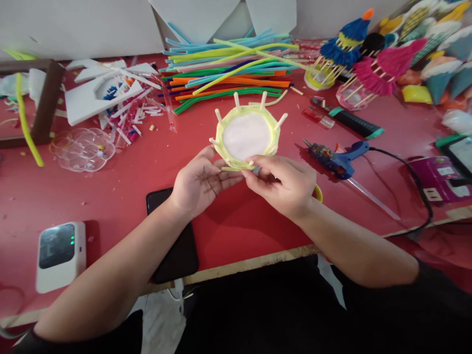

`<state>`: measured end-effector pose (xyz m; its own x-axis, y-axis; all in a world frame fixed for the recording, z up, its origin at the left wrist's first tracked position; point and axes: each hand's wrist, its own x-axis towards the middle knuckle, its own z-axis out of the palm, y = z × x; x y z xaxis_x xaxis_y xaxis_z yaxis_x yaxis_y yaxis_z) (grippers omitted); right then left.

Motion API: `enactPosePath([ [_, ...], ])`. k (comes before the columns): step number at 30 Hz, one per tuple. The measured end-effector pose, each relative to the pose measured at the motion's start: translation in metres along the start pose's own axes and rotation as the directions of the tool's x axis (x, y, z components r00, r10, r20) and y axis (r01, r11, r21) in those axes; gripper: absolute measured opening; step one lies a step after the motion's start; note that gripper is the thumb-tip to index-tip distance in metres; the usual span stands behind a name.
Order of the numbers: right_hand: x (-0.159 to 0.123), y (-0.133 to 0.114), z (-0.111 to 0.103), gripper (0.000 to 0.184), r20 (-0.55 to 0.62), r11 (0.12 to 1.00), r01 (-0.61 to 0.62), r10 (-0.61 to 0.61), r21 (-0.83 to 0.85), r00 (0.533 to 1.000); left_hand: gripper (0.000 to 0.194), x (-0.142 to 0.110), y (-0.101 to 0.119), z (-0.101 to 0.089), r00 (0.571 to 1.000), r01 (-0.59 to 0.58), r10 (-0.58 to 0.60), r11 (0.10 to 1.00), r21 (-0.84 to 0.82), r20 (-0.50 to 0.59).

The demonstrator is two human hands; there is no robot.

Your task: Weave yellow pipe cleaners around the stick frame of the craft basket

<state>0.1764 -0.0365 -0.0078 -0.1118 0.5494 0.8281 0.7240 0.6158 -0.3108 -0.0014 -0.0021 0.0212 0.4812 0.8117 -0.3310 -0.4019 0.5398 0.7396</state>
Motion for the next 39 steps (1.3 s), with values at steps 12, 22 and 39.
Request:
enactPosePath([
  [12, 0.001, -0.007, -0.008, 0.011, -0.038, 0.986, -0.134, 0.139, 0.102, 0.990, 0.034, 0.000, -0.014, -0.007, 0.969, -0.174, 0.148, 0.977, 0.121, 0.198],
  [22, 0.003, -0.005, -0.016, 0.010, 0.020, 0.991, -0.096, 0.094, 0.093, 0.995, 0.021, -0.001, -0.010, -0.008, 0.962, -0.154, 0.119, 0.980, 0.127, 0.246],
  [39, -0.001, -0.009, -0.014, 0.013, -0.024, 0.944, -0.238, 0.250, 0.229, 0.968, 0.019, -0.002, -0.009, -0.006, 0.978, -0.182, 0.173, 0.980, 0.074, 0.116],
])
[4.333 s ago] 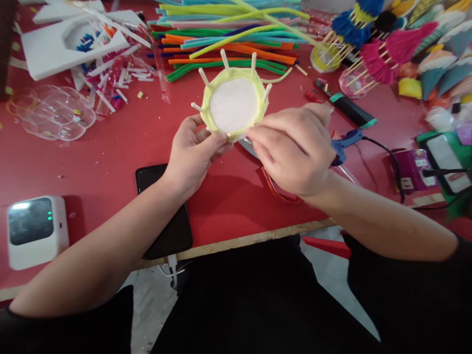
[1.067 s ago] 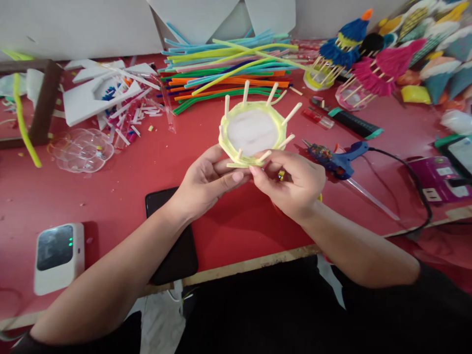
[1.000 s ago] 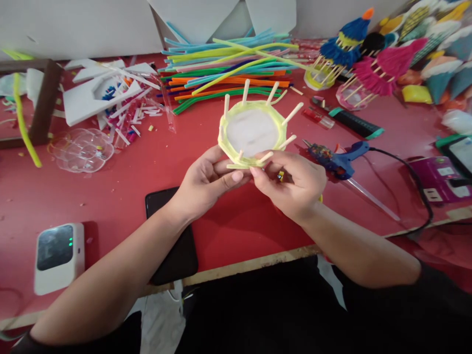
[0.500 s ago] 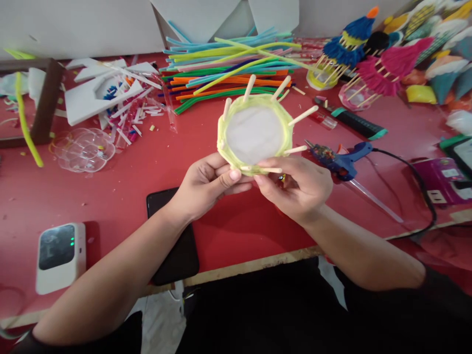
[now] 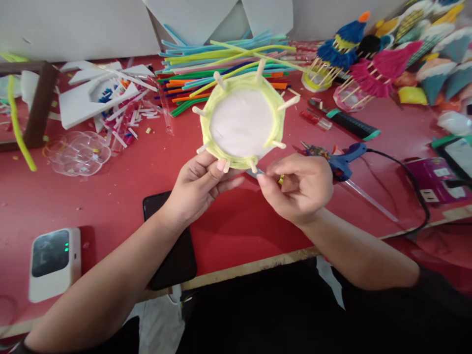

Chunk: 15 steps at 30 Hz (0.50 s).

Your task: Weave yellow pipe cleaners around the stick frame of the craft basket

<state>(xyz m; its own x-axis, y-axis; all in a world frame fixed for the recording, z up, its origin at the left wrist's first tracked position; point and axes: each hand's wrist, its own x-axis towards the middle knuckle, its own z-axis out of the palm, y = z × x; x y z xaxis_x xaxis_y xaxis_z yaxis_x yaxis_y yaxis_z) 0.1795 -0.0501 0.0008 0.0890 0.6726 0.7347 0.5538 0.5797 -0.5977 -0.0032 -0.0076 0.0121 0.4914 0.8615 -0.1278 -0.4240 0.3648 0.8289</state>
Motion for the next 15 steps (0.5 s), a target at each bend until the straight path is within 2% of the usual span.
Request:
enactPosePath([
  [3, 0.000, 0.002, 0.002, 0.008, -0.052, 0.990, -0.105, 0.111, 0.093, 0.993, 0.021, 0.000, -0.001, 0.001, 0.999, -0.036, 0.037, 0.999, 0.024, -0.039],
  [6, 0.002, 0.008, 0.006, 0.015, -0.084, 0.975, -0.161, 0.175, 0.153, 0.981, 0.025, 0.001, -0.003, 0.000, 0.998, -0.041, 0.045, 0.996, 0.077, -0.047],
  [9, 0.004, 0.013, 0.009, 0.023, -0.119, 0.975, -0.181, 0.197, 0.131, 0.973, 0.021, 0.001, -0.007, -0.001, 0.997, -0.074, 0.077, 0.991, 0.111, -0.020],
  [12, 0.005, 0.015, 0.010, 0.021, -0.125, 0.978, -0.202, 0.207, 0.057, 0.970, 0.012, 0.001, -0.010, -0.002, 0.985, -0.172, 0.169, 0.977, 0.122, 0.033],
  [15, 0.005, 0.017, 0.008, 0.018, -0.128, 0.984, -0.176, 0.174, -0.004, 0.976, 0.006, 0.000, -0.012, 0.000, 0.970, -0.241, 0.236, 0.949, 0.203, 0.052],
])
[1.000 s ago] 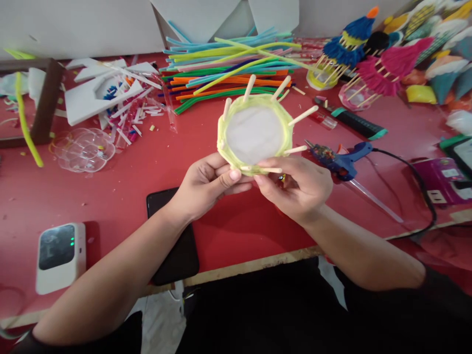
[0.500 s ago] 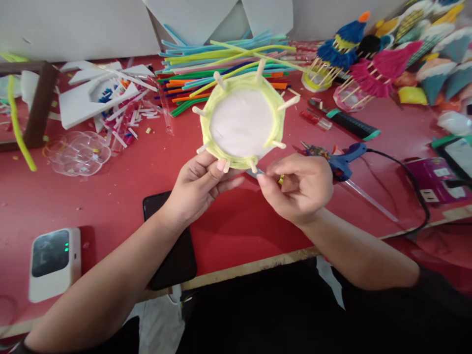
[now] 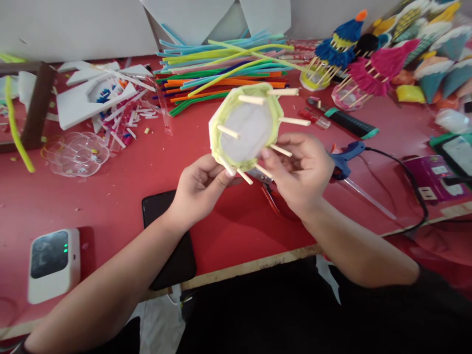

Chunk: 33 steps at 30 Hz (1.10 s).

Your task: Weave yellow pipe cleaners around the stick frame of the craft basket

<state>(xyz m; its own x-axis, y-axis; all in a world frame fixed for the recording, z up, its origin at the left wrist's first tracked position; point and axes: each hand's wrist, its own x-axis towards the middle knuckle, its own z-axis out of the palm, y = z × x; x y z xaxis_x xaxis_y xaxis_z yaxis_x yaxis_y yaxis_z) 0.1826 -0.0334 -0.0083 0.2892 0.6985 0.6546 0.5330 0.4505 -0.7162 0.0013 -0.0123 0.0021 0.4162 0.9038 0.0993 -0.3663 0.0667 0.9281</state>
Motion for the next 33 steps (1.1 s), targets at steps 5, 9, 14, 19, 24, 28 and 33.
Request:
enactPosePath([
  [5, 0.001, 0.004, -0.003, 0.018, 0.018, 0.999, 0.046, -0.046, -0.028, 0.999, 0.009, -0.004, 0.004, 0.004, 0.998, -0.013, 0.020, 0.991, 0.133, -0.051],
  [9, 0.001, 0.003, -0.006, 0.018, 0.052, 0.991, 0.070, -0.064, -0.118, 0.997, 0.018, -0.003, 0.005, 0.004, 0.995, 0.059, -0.048, 0.990, 0.128, -0.082],
  [14, 0.006, 0.005, -0.012, 0.019, 0.109, 0.975, 0.156, -0.140, -0.158, 0.984, 0.024, -0.002, 0.004, 0.003, 0.990, 0.101, -0.096, 0.994, 0.043, -0.105],
  [19, 0.013, 0.019, -0.018, 0.014, 0.106, 0.914, 0.349, -0.334, -0.207, 0.937, 0.023, -0.001, 0.007, 0.002, 0.987, 0.126, -0.127, 0.992, -0.015, -0.103],
  [24, 0.018, 0.023, -0.023, 0.013, 0.121, 0.867, 0.411, -0.393, -0.281, 0.912, 0.022, -0.001, 0.007, 0.000, 0.980, 0.154, -0.154, 0.988, -0.010, -0.127],
  [28, 0.024, 0.022, -0.027, 0.009, 0.152, 0.846, 0.488, -0.464, -0.216, 0.872, 0.019, -0.001, 0.007, 0.000, 0.982, 0.152, -0.156, 0.987, -0.041, -0.108],
  [33, 0.028, 0.024, -0.033, 0.005, 0.203, 0.844, 0.478, -0.437, -0.244, 0.876, 0.023, 0.001, 0.009, -0.001, 0.981, 0.170, -0.174, 0.984, -0.047, -0.082],
])
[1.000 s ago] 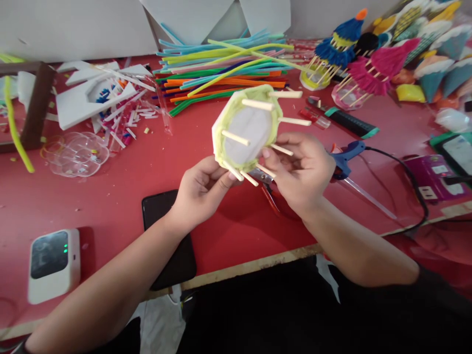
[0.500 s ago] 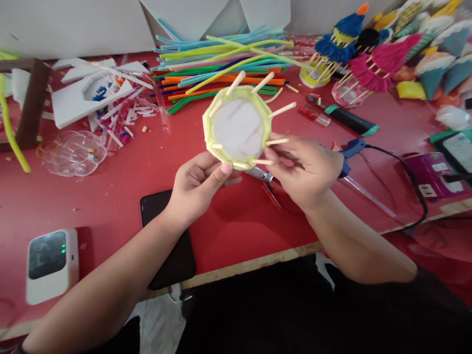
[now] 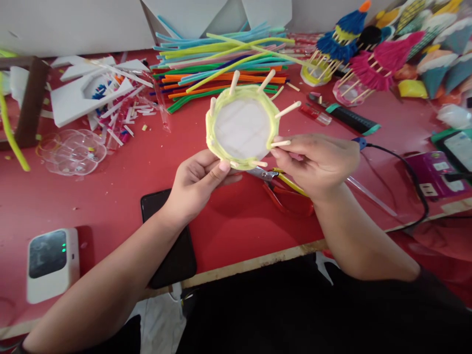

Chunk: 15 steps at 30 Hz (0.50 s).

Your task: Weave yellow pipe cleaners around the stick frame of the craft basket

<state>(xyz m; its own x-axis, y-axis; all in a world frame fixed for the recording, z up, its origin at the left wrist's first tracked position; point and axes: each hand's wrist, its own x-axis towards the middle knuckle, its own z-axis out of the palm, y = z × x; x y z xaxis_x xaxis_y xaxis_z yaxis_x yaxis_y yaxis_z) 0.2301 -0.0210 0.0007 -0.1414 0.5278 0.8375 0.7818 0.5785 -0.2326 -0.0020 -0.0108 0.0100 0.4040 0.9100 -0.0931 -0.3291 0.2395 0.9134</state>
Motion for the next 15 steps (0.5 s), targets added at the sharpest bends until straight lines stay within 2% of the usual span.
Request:
enactPosePath([
  [5, -0.0009, 0.0016, -0.0012, 0.004, 0.018, 0.999, -0.013, 0.012, 0.047, 1.000, 0.024, 0.0003, 0.0019, 0.0004, 1.000, 0.015, -0.015, 1.000, -0.001, 0.015],
  [8, -0.0006, 0.0020, -0.0006, 0.016, -0.035, 0.989, 0.054, -0.049, 0.141, 0.998, 0.024, 0.0005, 0.0030, 0.0007, 1.000, 0.019, -0.019, 1.000, 0.002, 0.017],
  [10, -0.0006, 0.0019, -0.0004, 0.022, -0.029, 0.981, 0.059, -0.054, 0.184, 0.998, 0.025, 0.0007, 0.0033, 0.0007, 1.000, 0.026, -0.026, 1.000, 0.010, 0.015],
  [12, -0.0009, 0.0014, -0.0003, 0.019, -0.011, 0.990, 0.050, -0.049, 0.135, 0.999, 0.024, 0.0006, 0.0032, 0.0006, 0.999, 0.031, -0.031, 0.999, 0.017, 0.017],
  [15, -0.0017, -0.0002, 0.0000, 0.005, -0.027, 0.999, 0.034, -0.035, -0.015, 0.999, 0.024, 0.0000, 0.0023, 0.0004, 0.999, 0.037, -0.037, 0.999, 0.019, 0.010],
])
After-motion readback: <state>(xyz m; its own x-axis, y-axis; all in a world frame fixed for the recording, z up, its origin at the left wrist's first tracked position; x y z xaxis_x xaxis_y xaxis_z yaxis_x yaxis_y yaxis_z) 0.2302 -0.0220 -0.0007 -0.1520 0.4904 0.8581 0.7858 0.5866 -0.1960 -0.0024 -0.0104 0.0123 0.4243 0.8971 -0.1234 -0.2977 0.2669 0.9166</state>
